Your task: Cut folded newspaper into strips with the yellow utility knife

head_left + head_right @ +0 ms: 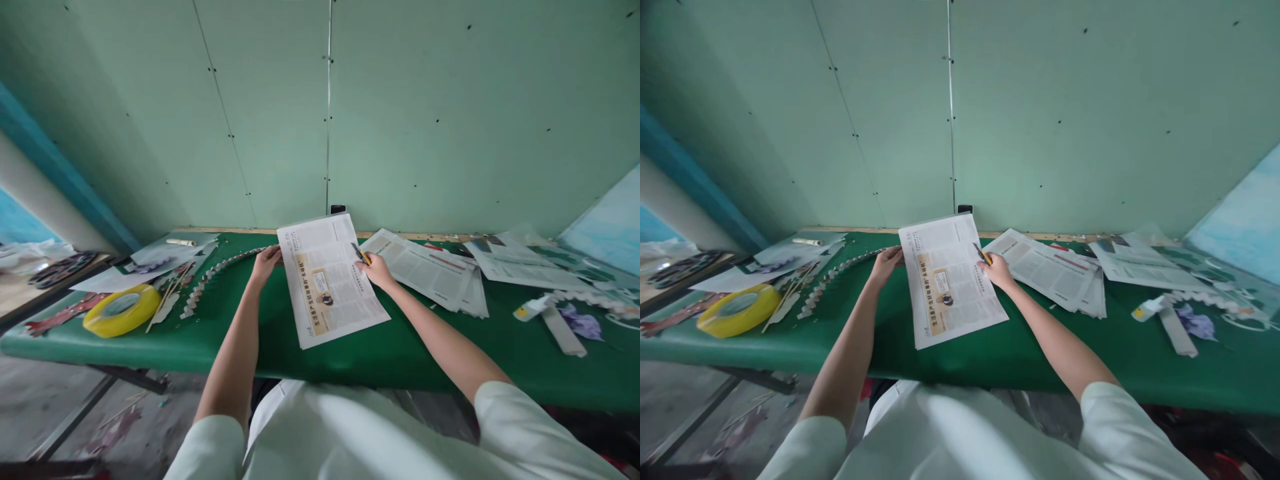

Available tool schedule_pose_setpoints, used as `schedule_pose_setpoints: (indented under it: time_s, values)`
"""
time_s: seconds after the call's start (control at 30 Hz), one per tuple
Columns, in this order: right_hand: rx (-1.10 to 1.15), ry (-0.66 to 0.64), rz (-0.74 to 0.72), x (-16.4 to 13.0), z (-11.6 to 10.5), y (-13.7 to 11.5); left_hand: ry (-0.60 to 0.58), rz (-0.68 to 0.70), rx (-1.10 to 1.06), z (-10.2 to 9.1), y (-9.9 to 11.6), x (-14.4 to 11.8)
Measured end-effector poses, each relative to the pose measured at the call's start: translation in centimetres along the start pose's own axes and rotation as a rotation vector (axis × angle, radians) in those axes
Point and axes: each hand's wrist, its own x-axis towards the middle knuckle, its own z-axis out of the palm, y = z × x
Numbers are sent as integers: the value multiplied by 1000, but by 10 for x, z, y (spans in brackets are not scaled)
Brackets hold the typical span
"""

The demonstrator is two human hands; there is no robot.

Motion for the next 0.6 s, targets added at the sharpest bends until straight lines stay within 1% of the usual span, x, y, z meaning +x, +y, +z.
schedule_pose_setpoints:
  time_s: [0.1, 0.27, 0.4, 0.47, 0.6]
  values:
    - [11, -22, 38, 1, -5, 10, -7, 1, -16, 14, 3, -4]
    - [46, -93, 69, -2, 0, 12, 13, -19, 64, 26, 4, -11]
    - [98, -139, 124, -4, 0, 8, 108, 9, 176, 30, 3, -13]
    - [120, -146, 165, -5, -3, 5, 139, -6, 219, 29, 2, -13]
    - [151, -161, 233, -8, -7, 0, 118, -83, 229, 26, 1, -11]
